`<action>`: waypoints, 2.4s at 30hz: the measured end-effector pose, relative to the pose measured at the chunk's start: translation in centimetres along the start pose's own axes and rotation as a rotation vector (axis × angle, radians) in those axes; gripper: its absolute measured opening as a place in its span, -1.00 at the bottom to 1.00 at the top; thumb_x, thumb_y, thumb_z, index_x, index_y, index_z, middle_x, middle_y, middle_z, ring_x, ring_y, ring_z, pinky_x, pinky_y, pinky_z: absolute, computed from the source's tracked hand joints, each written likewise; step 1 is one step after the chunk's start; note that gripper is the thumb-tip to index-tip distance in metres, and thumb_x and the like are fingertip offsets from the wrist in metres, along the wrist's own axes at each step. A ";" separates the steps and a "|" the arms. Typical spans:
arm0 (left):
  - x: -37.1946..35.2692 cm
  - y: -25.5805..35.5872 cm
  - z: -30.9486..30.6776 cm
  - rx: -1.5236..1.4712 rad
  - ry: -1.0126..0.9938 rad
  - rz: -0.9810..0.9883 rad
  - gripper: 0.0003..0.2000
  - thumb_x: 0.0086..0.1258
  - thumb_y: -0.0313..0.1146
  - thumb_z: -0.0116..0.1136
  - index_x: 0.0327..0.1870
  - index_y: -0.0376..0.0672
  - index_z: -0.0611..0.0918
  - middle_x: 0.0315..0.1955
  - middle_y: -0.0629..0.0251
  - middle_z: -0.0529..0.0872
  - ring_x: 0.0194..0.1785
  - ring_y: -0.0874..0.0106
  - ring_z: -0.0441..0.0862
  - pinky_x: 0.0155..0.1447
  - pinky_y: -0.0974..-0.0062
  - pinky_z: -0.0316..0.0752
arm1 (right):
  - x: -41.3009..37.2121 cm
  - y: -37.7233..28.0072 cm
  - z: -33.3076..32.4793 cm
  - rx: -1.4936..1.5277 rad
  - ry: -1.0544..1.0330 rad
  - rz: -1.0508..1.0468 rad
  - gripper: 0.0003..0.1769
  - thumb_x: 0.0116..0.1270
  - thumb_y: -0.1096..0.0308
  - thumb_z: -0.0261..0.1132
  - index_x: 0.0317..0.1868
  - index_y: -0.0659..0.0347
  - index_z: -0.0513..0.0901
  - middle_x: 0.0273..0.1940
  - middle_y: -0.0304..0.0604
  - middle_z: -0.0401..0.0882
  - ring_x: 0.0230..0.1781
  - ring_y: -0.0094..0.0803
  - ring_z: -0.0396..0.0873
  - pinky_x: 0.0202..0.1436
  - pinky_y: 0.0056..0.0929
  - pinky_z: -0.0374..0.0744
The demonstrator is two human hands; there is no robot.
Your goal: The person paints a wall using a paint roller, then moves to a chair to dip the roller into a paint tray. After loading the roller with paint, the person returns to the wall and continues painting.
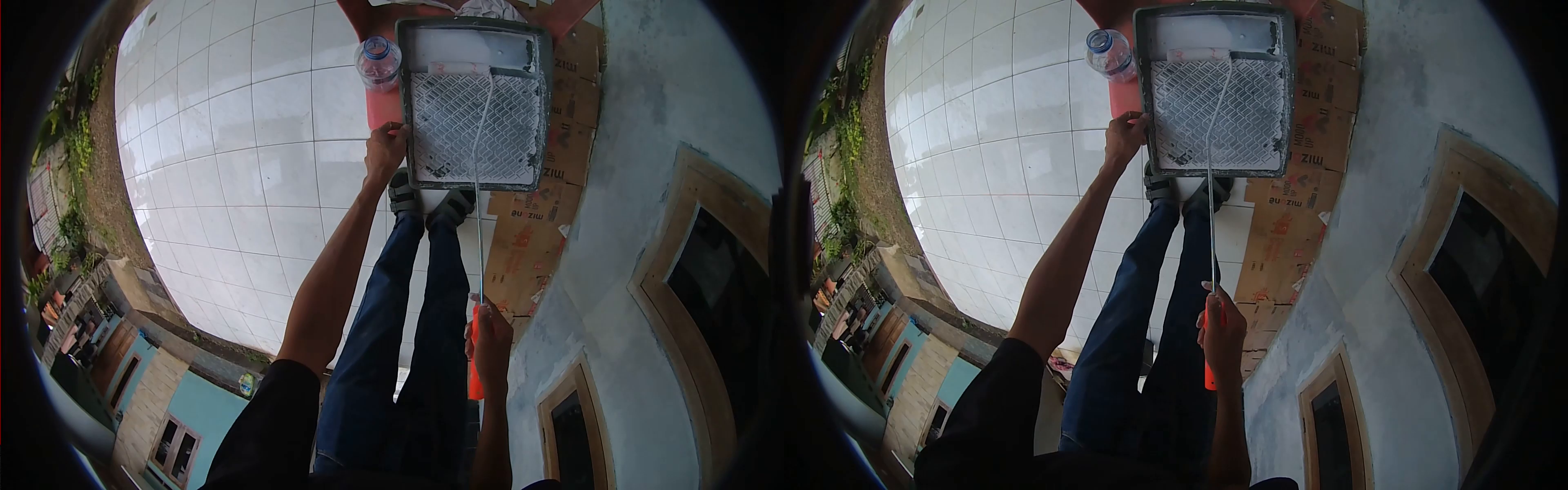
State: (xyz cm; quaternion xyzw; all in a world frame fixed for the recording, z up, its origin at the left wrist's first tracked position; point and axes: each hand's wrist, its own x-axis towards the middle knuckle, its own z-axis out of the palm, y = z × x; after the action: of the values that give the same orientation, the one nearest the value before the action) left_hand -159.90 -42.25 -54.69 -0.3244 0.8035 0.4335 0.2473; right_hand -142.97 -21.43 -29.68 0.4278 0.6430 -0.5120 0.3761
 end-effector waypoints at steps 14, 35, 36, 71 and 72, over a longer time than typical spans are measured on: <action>0.0 0.0 0.0 0.010 0.004 0.006 -0.66 0.28 -0.07 0.08 -0.10 -0.12 0.64 -0.38 0.12 0.73 -0.25 0.20 0.69 -0.10 0.26 0.50 | 5.1 -0.2 2.7 -0.029 0.016 -0.077 -0.61 0.45 0.10 0.03 0.11 0.15 0.54 -0.67 -0.32 0.35 -0.75 -0.68 0.30 -0.69 -0.63 0.31; -0.2 0.1 0.0 -0.036 0.020 0.039 -0.65 0.27 -0.10 0.11 -0.12 -0.20 0.65 -0.38 0.10 0.73 -0.38 0.31 0.70 -0.17 0.36 0.52 | 11.6 6.5 9.4 0.183 -0.028 -0.250 -0.64 0.45 0.19 0.06 0.11 0.23 0.51 -0.61 -0.34 0.32 -0.66 -0.70 0.27 -0.62 -0.66 0.30; -0.2 0.0 0.0 -0.044 0.019 0.043 -0.65 0.27 -0.10 0.12 -0.12 -0.21 0.65 -0.39 0.10 0.73 -0.38 0.30 0.70 -0.17 0.37 0.52 | 11.2 6.3 9.5 0.184 -0.029 -0.251 -0.64 0.45 0.19 0.06 0.11 0.23 0.51 -0.61 -0.34 0.32 -0.66 -0.70 0.27 -0.62 -0.66 0.30; 0.0 -0.4 0.3 -0.018 0.026 -0.037 -0.57 0.26 -0.01 0.11 -0.13 -0.24 0.62 -0.33 0.08 0.72 -0.19 0.18 0.68 -0.07 0.25 0.50 | -2.6 0.6 0.9 -0.027 -0.034 0.082 -0.62 0.46 0.11 0.02 0.06 0.17 0.56 -0.68 -0.34 0.35 -0.77 -0.71 0.30 -0.71 -0.67 0.30; 0.0 -0.4 0.3 -0.032 0.016 -0.044 -0.57 0.26 -0.01 0.11 -0.14 -0.25 0.62 -0.33 0.08 0.72 -0.19 0.18 0.68 -0.07 0.25 0.50 | -2.7 1.3 0.8 -0.006 -0.040 0.092 -0.62 0.46 0.12 0.02 0.06 0.18 0.56 -0.68 -0.34 0.35 -0.77 -0.71 0.30 -0.71 -0.67 0.29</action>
State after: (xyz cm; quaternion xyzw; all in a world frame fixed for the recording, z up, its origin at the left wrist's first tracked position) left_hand -159.54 -42.13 -55.07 -0.3495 0.7911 0.4380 0.2452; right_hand -140.73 -22.50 -27.74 0.4454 0.6165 -0.5006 0.4134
